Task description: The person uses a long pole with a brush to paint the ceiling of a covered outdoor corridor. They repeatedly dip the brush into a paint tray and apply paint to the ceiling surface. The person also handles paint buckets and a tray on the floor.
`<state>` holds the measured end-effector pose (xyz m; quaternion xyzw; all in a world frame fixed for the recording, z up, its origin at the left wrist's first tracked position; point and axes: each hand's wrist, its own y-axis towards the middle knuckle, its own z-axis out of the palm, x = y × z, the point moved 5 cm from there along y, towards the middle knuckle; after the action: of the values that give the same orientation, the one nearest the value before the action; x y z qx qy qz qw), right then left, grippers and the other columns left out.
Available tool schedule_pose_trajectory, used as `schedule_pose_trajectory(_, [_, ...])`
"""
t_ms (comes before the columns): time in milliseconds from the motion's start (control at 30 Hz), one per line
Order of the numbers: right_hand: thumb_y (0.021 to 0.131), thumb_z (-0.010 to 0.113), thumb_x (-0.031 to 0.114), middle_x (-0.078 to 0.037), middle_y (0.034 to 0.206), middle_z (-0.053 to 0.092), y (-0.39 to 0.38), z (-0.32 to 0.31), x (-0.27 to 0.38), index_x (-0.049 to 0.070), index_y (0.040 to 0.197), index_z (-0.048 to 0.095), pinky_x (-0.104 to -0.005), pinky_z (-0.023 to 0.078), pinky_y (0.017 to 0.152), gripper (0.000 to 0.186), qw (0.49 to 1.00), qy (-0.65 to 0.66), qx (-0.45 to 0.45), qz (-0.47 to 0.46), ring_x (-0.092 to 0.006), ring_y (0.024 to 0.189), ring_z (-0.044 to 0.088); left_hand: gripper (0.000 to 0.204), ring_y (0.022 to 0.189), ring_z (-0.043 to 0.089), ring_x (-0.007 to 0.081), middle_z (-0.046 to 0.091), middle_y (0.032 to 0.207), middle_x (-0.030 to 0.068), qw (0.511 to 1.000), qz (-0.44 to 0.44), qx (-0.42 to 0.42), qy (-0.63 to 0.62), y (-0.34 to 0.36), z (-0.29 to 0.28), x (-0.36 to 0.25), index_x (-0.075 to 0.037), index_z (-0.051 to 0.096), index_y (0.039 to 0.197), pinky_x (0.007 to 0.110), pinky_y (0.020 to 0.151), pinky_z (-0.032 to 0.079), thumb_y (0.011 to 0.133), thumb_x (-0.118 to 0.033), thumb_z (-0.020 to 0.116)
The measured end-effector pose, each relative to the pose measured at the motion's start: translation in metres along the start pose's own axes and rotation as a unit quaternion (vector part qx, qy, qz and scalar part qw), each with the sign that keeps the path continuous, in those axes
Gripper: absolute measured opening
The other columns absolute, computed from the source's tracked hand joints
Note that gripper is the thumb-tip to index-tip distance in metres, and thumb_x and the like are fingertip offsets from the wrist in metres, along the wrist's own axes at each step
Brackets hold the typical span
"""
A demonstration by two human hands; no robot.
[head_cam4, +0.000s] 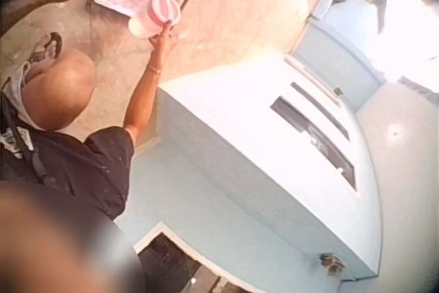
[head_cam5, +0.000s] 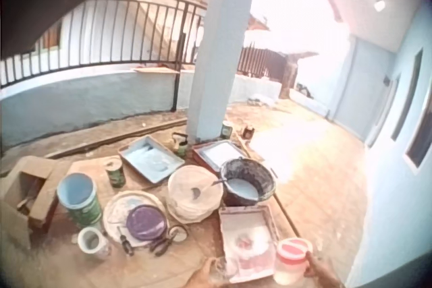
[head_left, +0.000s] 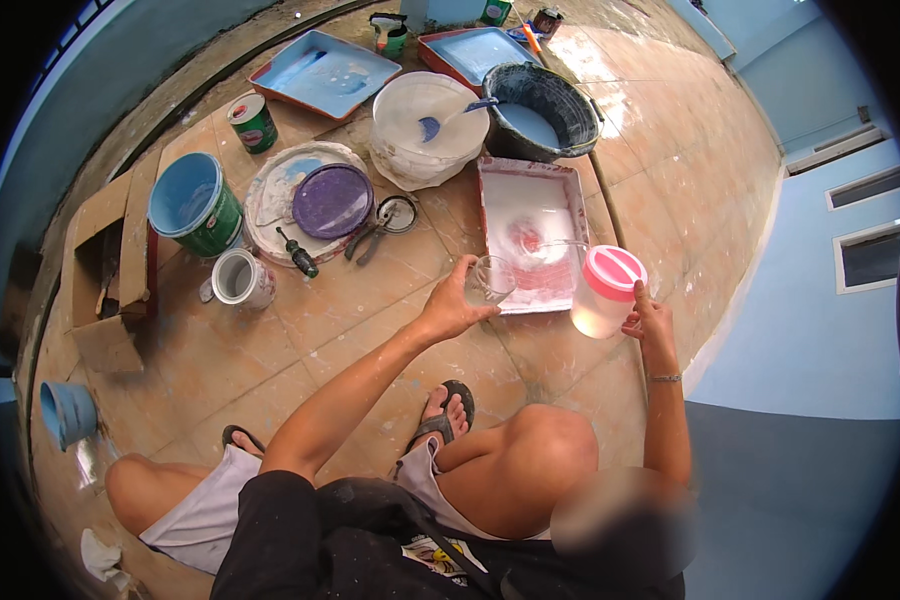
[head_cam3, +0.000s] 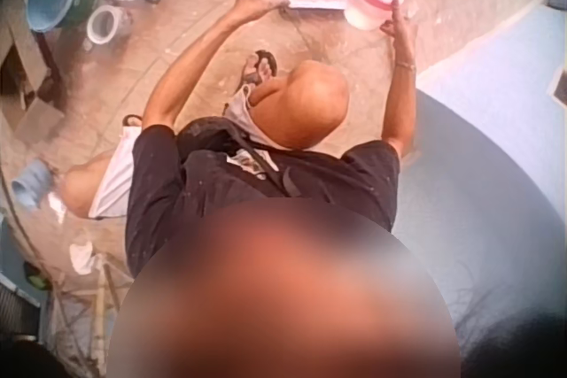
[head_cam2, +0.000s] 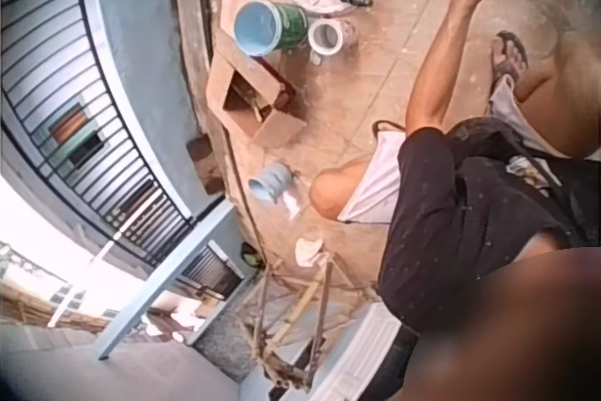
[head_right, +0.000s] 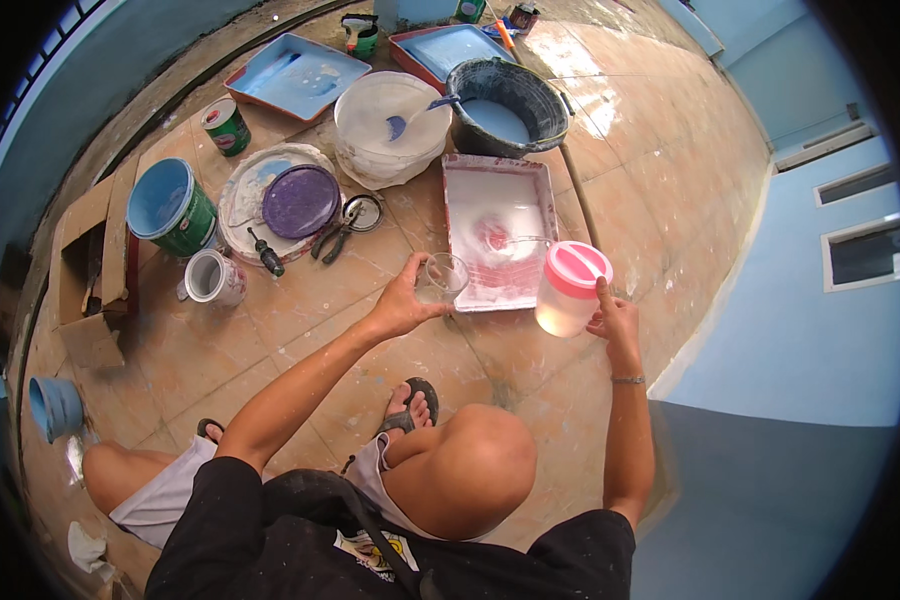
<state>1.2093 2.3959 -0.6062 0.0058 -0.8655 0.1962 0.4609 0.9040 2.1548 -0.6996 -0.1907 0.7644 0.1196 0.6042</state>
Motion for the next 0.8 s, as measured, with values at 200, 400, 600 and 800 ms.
schedule_pose_trajectory(200, [0.085, 0.072, 0.065, -0.013, 0.079, 0.068, -0.014, 0.002, -0.014, -0.003, 0.085, 0.067, -0.0308, 0.063, 0.064, 0.068, 0.996, 0.093, -0.012, -0.009, -0.0173, 0.069, 0.069, 0.088, 0.122, 0.058, 0.0297, 0.06, 0.123, 0.0141, 1.0, 0.005, -0.015, 0.005, -0.006, -0.007, 0.002, -0.007, 0.037, 0.137, 0.039, 0.103, 0.044, 0.071, -0.024, 0.092])
schedule_pose_trajectory(400, [0.098, 0.065, 0.048, -0.013, 0.09, 0.072, -0.04, 0.015, -0.007, -0.002, 0.089, 0.069, -0.0372, 0.064, 0.079, 0.051, 0.969, 0.217, 0.056, -0.103, -0.0174, 0.081, 0.072, 0.088, 0.122, 0.06, 0.0371, 0.062, 0.124, 0.0193, 0.999, 0.028, -0.035, 0.021, -0.01, -0.009, 0.0, -0.007, 0.037, 0.137, 0.043, 0.104, 0.045, 0.07, -0.024, 0.092])
schedule_pose_trajectory(600, [0.101, 0.063, 0.039, -0.009, 0.097, 0.073, -0.055, 0.039, 0.033, -0.006, 0.104, 0.072, -0.0354, 0.062, 0.086, 0.046, 0.964, 0.12, 0.182, -0.153, -0.0153, 0.091, 0.071, 0.083, 0.126, 0.057, 0.0412, 0.06, 0.128, 0.0248, 0.999, 0.002, -0.042, 0.02, -0.019, -0.017, -0.002, -0.007, 0.038, 0.136, 0.045, 0.106, 0.045, 0.071, -0.019, 0.089])
schedule_pose_trajectory(800, [0.095, 0.071, 0.04, -0.006, 0.088, 0.071, -0.071, 0.09, 0.068, -0.006, 0.096, 0.073, -0.0304, 0.061, 0.081, 0.046, 0.956, 0.003, 0.244, -0.166, -0.0129, 0.082, 0.069, 0.078, 0.128, 0.055, 0.0428, 0.058, 0.131, 0.0285, 0.998, 0.014, -0.062, 0.008, -0.045, -0.045, 0.006, -0.006, 0.039, 0.135, 0.045, 0.107, 0.045, 0.073, -0.013, 0.085])
